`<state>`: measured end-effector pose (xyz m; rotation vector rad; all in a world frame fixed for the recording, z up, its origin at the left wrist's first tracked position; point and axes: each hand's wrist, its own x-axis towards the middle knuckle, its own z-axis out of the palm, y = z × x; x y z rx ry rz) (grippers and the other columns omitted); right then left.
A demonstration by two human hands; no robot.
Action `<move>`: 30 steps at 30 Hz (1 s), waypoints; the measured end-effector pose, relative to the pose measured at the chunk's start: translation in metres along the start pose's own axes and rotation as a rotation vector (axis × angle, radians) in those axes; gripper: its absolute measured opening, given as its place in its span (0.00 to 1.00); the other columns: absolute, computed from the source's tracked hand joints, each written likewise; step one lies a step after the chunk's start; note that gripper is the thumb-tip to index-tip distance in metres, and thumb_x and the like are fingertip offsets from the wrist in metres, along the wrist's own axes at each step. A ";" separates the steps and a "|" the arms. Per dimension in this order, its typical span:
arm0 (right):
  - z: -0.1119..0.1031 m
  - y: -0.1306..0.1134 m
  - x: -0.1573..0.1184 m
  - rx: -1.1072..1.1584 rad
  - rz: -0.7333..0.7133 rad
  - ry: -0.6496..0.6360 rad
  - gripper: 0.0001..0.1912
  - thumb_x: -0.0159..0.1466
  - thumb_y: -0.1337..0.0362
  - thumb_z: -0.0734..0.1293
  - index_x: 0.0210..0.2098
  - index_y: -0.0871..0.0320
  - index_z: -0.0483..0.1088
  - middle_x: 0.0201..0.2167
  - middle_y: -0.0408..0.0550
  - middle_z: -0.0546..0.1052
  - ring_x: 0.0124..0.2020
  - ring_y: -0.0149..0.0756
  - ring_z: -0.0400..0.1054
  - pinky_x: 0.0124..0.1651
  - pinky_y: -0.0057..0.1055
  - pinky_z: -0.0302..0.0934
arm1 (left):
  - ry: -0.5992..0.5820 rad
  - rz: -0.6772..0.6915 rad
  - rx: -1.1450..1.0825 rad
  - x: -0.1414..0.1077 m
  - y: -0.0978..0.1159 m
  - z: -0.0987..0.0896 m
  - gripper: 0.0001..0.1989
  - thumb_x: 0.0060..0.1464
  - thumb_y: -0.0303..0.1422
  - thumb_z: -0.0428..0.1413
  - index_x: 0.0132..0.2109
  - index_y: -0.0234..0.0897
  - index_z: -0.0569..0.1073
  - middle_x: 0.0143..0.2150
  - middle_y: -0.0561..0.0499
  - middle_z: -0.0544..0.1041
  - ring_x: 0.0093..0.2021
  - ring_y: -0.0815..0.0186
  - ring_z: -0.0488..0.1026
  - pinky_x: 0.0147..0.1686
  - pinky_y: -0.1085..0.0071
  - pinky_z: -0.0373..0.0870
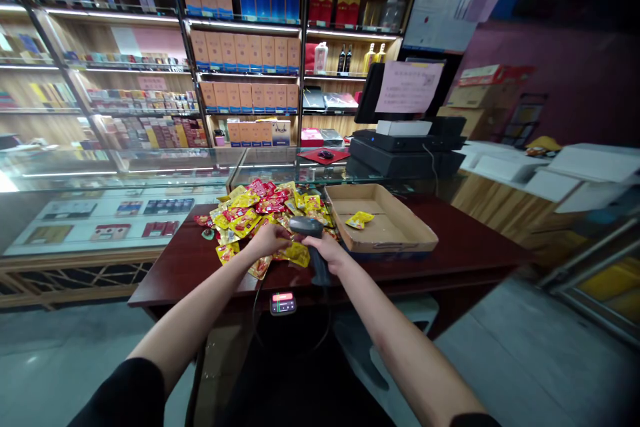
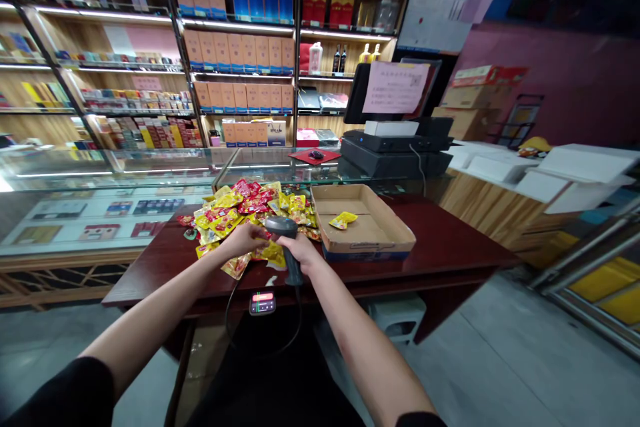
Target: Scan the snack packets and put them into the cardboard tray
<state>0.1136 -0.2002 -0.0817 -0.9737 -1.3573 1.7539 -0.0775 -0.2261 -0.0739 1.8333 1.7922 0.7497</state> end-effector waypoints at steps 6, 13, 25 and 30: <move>-0.012 0.007 -0.003 0.102 0.063 0.111 0.11 0.48 0.68 0.69 0.32 0.60 0.75 0.21 0.42 0.74 0.20 0.28 0.65 0.26 0.26 0.63 | 0.060 -0.310 -0.653 -0.004 -0.010 0.003 0.16 0.42 0.36 0.67 0.26 0.34 0.68 0.19 0.58 0.66 0.21 0.72 0.68 0.28 0.69 0.75; 0.000 0.018 0.003 0.063 0.026 0.067 0.12 0.46 0.68 0.69 0.32 0.62 0.76 0.20 0.42 0.75 0.20 0.27 0.65 0.24 0.23 0.60 | -0.058 -0.373 -1.036 -0.014 -0.012 0.020 0.17 0.41 0.29 0.68 0.33 0.32 0.67 0.28 0.51 0.74 0.29 0.66 0.75 0.31 0.60 0.79; 0.025 -0.002 -0.027 0.020 -0.029 0.101 0.14 0.50 0.62 0.74 0.35 0.57 0.71 0.32 0.46 0.77 0.32 0.36 0.73 0.30 0.32 0.69 | -0.002 -0.435 -0.907 0.023 -0.018 -0.010 0.19 0.37 0.28 0.70 0.32 0.33 0.68 0.29 0.51 0.76 0.26 0.68 0.74 0.26 0.70 0.76; 0.043 0.016 -0.056 0.175 0.087 -0.025 0.20 0.51 0.55 0.74 0.35 0.58 0.66 0.28 0.45 0.74 0.25 0.37 0.74 0.23 0.31 0.69 | 0.013 -0.411 -0.865 0.039 -0.014 -0.012 0.17 0.38 0.27 0.69 0.34 0.34 0.70 0.30 0.51 0.77 0.26 0.70 0.74 0.29 0.71 0.75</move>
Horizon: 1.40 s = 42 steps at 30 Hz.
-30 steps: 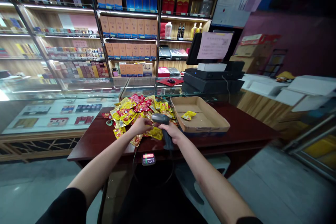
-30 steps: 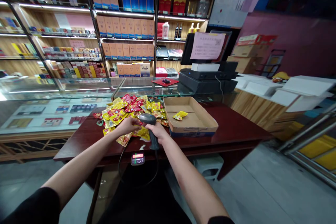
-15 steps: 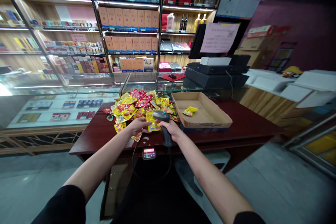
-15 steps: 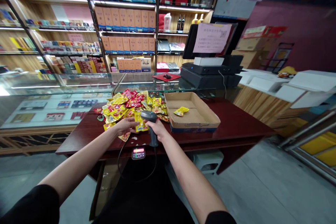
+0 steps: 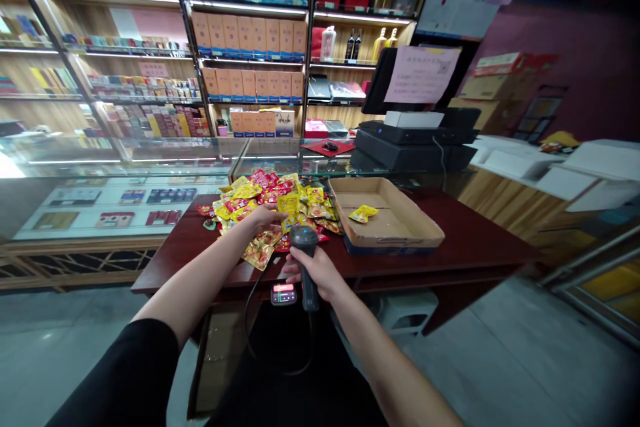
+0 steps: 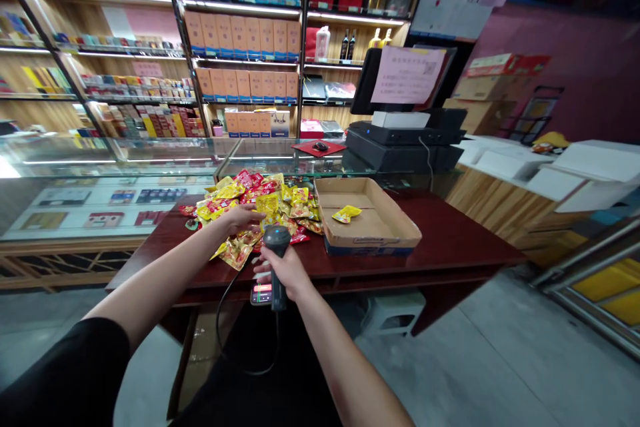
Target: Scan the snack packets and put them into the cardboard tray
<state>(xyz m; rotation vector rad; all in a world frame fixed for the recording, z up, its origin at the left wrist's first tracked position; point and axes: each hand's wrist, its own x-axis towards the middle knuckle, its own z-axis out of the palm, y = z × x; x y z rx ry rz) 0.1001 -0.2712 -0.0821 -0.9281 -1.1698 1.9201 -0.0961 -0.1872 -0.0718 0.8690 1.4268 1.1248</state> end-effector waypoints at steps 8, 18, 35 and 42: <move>0.009 0.021 -0.008 -0.010 -0.038 0.028 0.24 0.50 0.50 0.73 0.36 0.58 0.64 0.26 0.43 0.74 0.20 0.33 0.72 0.20 0.29 0.68 | -0.077 -0.006 -0.005 -0.002 0.004 0.007 0.19 0.35 0.29 0.71 0.33 0.34 0.71 0.29 0.50 0.77 0.29 0.66 0.76 0.30 0.67 0.76; 0.011 0.017 -0.005 -0.153 -0.075 0.096 0.15 0.49 0.57 0.72 0.28 0.58 0.65 0.15 0.39 0.71 0.10 0.26 0.59 0.14 0.24 0.53 | -0.039 -0.005 0.040 -0.007 0.008 0.008 0.15 0.39 0.26 0.68 0.32 0.34 0.69 0.29 0.52 0.76 0.26 0.70 0.73 0.28 0.70 0.74; 0.009 0.012 -0.005 -0.206 -0.103 0.090 0.07 0.52 0.62 0.67 0.25 0.60 0.66 0.09 0.36 0.65 0.09 0.26 0.58 0.14 0.23 0.51 | -0.031 0.011 0.070 -0.008 0.010 0.012 0.22 0.30 0.31 0.72 0.29 0.35 0.66 0.25 0.55 0.73 0.24 0.71 0.70 0.26 0.72 0.73; 0.011 0.000 0.003 -0.180 -0.091 0.072 0.08 0.52 0.62 0.68 0.27 0.59 0.66 0.11 0.36 0.67 0.09 0.25 0.58 0.13 0.22 0.52 | -0.039 0.038 0.065 -0.010 0.021 0.012 0.22 0.30 0.32 0.72 0.29 0.36 0.67 0.25 0.54 0.74 0.24 0.70 0.71 0.26 0.71 0.73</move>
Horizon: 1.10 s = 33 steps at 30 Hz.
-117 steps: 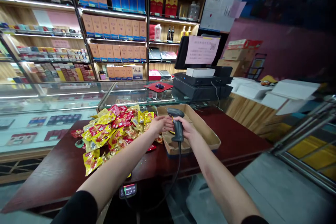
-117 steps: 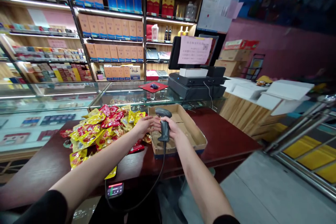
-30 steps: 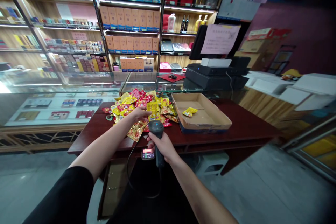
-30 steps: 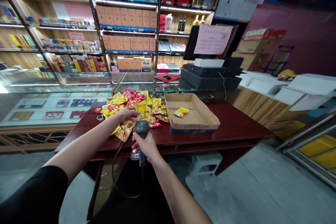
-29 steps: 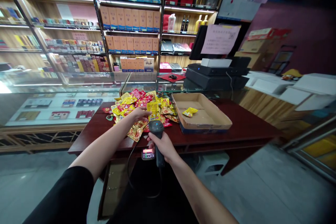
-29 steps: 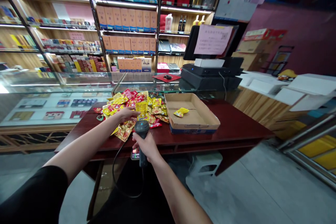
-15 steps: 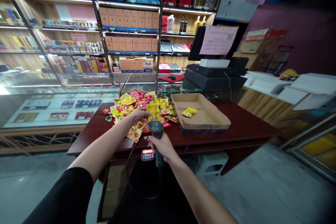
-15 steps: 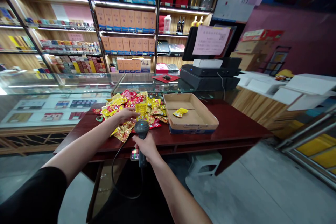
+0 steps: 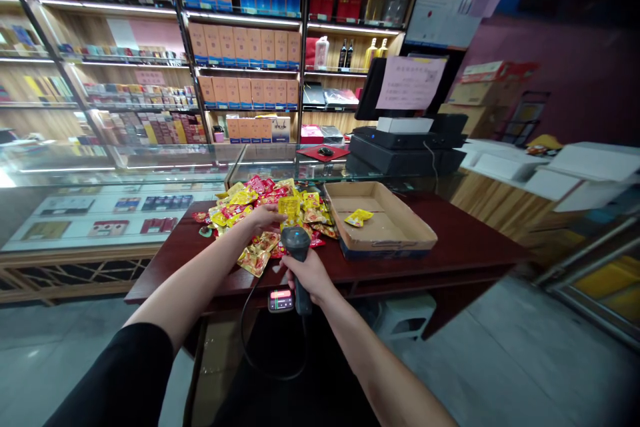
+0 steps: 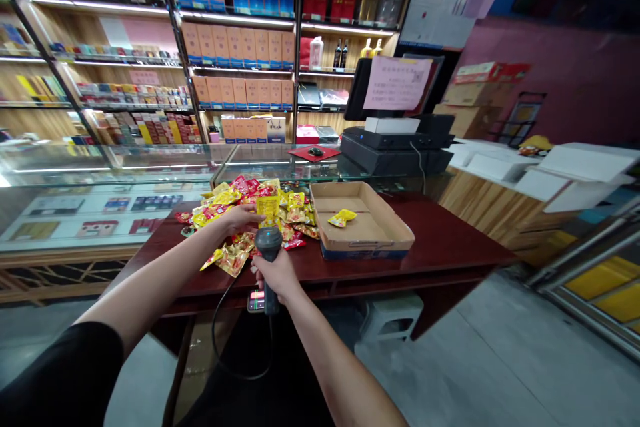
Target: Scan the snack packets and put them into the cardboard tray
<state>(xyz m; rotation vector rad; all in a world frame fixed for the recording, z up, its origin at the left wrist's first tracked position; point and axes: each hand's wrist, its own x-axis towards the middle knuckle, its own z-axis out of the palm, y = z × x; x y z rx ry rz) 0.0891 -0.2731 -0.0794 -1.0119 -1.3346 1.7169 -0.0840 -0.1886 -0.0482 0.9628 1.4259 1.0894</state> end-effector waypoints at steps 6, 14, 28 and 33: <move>-0.001 -0.019 0.016 0.126 0.011 -0.024 0.21 0.49 0.57 0.73 0.38 0.58 0.65 0.26 0.43 0.75 0.20 0.32 0.71 0.17 0.25 0.64 | 0.024 0.050 -0.104 0.010 0.008 -0.009 0.22 0.30 0.32 0.72 0.31 0.35 0.69 0.29 0.52 0.76 0.26 0.70 0.73 0.26 0.74 0.72; -0.014 -0.018 0.035 0.109 0.070 -0.024 0.23 0.53 0.48 0.70 0.38 0.56 0.61 0.20 0.35 0.69 0.11 0.24 0.59 0.13 0.22 0.55 | 0.028 0.084 -0.236 0.033 0.010 -0.005 0.25 0.29 0.36 0.72 0.35 0.35 0.72 0.31 0.51 0.76 0.28 0.68 0.74 0.24 0.74 0.73; -0.011 -0.025 0.076 0.093 0.043 -0.041 0.23 0.56 0.45 0.67 0.40 0.55 0.60 0.13 0.33 0.66 0.11 0.29 0.60 0.15 0.26 0.59 | 0.148 0.137 -0.298 0.063 0.008 -0.002 0.24 0.27 0.38 0.72 0.32 0.34 0.71 0.24 0.59 0.70 0.21 0.77 0.65 0.18 0.81 0.63; -0.014 -0.022 0.080 0.071 0.020 -0.050 0.24 0.57 0.44 0.66 0.41 0.55 0.59 0.12 0.34 0.67 0.10 0.30 0.61 0.15 0.26 0.59 | 0.150 0.151 -0.314 0.071 0.004 -0.004 0.25 0.26 0.38 0.72 0.31 0.34 0.70 0.23 0.59 0.69 0.21 0.77 0.64 0.19 0.80 0.64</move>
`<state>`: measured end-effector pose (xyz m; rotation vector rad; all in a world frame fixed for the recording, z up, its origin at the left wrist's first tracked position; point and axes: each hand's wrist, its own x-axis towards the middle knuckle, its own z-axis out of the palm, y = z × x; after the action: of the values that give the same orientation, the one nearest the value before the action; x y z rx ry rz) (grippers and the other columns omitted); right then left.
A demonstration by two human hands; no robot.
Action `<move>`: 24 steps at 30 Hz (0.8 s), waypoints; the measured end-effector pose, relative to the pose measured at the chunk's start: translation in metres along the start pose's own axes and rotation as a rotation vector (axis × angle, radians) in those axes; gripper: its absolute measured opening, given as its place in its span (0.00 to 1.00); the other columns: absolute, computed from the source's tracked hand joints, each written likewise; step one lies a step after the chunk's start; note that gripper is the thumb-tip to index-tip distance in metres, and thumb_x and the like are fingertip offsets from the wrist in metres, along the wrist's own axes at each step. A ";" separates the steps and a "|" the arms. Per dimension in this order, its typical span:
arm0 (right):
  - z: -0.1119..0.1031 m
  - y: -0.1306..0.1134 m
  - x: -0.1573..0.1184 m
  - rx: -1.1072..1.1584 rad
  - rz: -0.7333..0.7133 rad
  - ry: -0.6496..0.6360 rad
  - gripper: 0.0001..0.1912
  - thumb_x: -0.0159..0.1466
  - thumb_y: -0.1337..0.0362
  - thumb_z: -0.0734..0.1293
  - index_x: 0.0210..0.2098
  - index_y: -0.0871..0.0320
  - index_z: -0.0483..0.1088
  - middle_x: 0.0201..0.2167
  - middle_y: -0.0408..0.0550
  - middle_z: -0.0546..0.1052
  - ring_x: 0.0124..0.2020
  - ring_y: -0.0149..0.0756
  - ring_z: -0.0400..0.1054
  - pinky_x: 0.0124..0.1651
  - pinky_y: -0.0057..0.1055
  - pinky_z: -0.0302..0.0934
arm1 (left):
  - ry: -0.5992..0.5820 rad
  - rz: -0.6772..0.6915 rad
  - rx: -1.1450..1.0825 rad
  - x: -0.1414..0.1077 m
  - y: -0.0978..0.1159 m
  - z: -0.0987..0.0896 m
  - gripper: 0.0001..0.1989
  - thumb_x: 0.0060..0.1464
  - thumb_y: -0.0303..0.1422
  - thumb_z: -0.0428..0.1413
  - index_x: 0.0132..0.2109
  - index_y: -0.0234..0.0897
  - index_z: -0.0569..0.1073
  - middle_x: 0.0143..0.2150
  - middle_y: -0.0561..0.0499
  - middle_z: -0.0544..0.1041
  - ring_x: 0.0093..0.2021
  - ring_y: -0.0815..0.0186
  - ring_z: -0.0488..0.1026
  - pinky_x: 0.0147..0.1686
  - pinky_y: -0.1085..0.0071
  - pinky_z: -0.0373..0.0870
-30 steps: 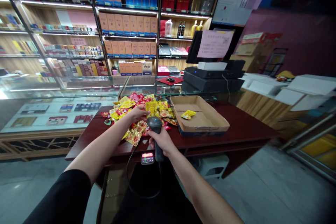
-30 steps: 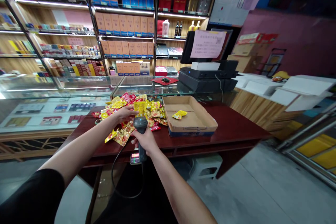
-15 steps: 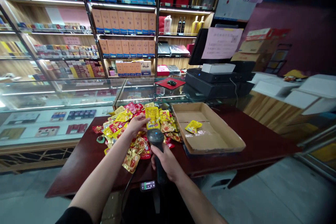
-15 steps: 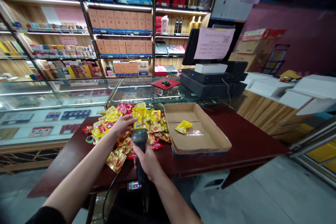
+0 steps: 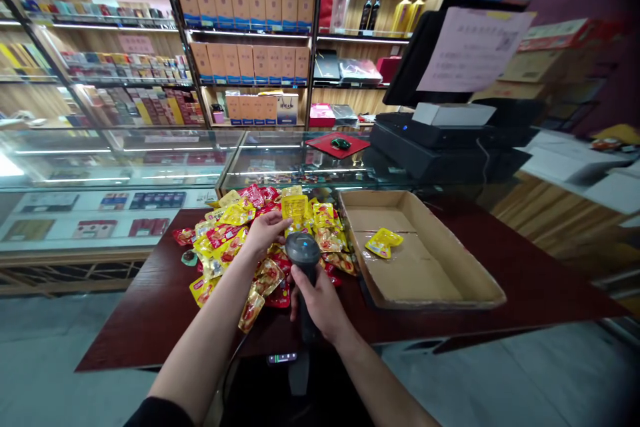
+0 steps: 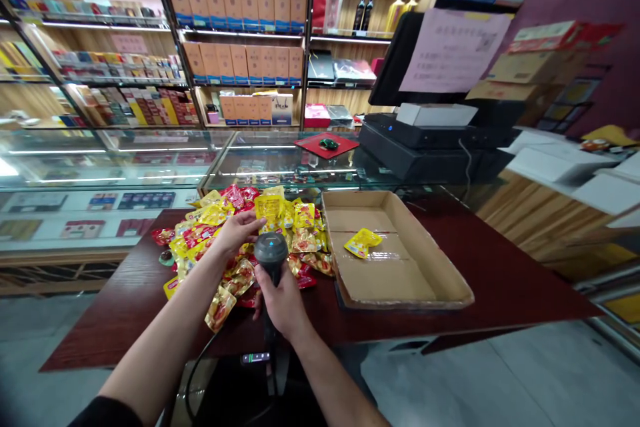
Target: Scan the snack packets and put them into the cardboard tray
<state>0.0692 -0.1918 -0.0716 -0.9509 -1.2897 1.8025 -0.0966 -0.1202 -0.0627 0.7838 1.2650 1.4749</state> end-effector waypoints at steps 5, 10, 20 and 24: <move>-0.001 -0.003 -0.001 -0.008 0.017 0.010 0.25 0.57 0.44 0.66 0.42 0.54 0.59 0.13 0.33 0.65 0.10 0.30 0.61 0.14 0.26 0.59 | -0.018 -0.005 0.024 0.001 -0.001 0.002 0.24 0.27 0.40 0.71 0.31 0.34 0.72 0.25 0.57 0.71 0.21 0.76 0.65 0.20 0.79 0.64; 0.000 -0.004 -0.002 0.002 0.039 0.014 0.24 0.56 0.43 0.67 0.41 0.53 0.60 0.13 0.32 0.64 0.11 0.29 0.59 0.14 0.27 0.59 | 0.009 -0.002 0.020 0.002 -0.002 0.002 0.25 0.27 0.41 0.71 0.31 0.35 0.70 0.23 0.60 0.69 0.20 0.77 0.64 0.19 0.79 0.64; 0.004 -0.004 -0.002 -0.004 0.030 0.008 0.24 0.56 0.43 0.67 0.40 0.54 0.59 0.13 0.33 0.65 0.10 0.28 0.59 0.13 0.26 0.58 | 0.001 0.005 0.035 0.002 -0.002 -0.001 0.24 0.29 0.41 0.71 0.32 0.34 0.72 0.25 0.58 0.71 0.22 0.76 0.66 0.19 0.80 0.64; 0.004 -0.004 -0.001 -0.004 0.023 0.004 0.23 0.56 0.44 0.67 0.40 0.54 0.60 0.13 0.32 0.65 0.10 0.28 0.58 0.13 0.26 0.58 | 0.002 0.008 0.050 0.004 -0.004 -0.002 0.24 0.30 0.42 0.71 0.33 0.34 0.72 0.26 0.57 0.72 0.22 0.76 0.66 0.19 0.80 0.63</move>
<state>0.0670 -0.1935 -0.0672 -0.9749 -1.2852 1.8152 -0.0990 -0.1172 -0.0676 0.8213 1.3065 1.4552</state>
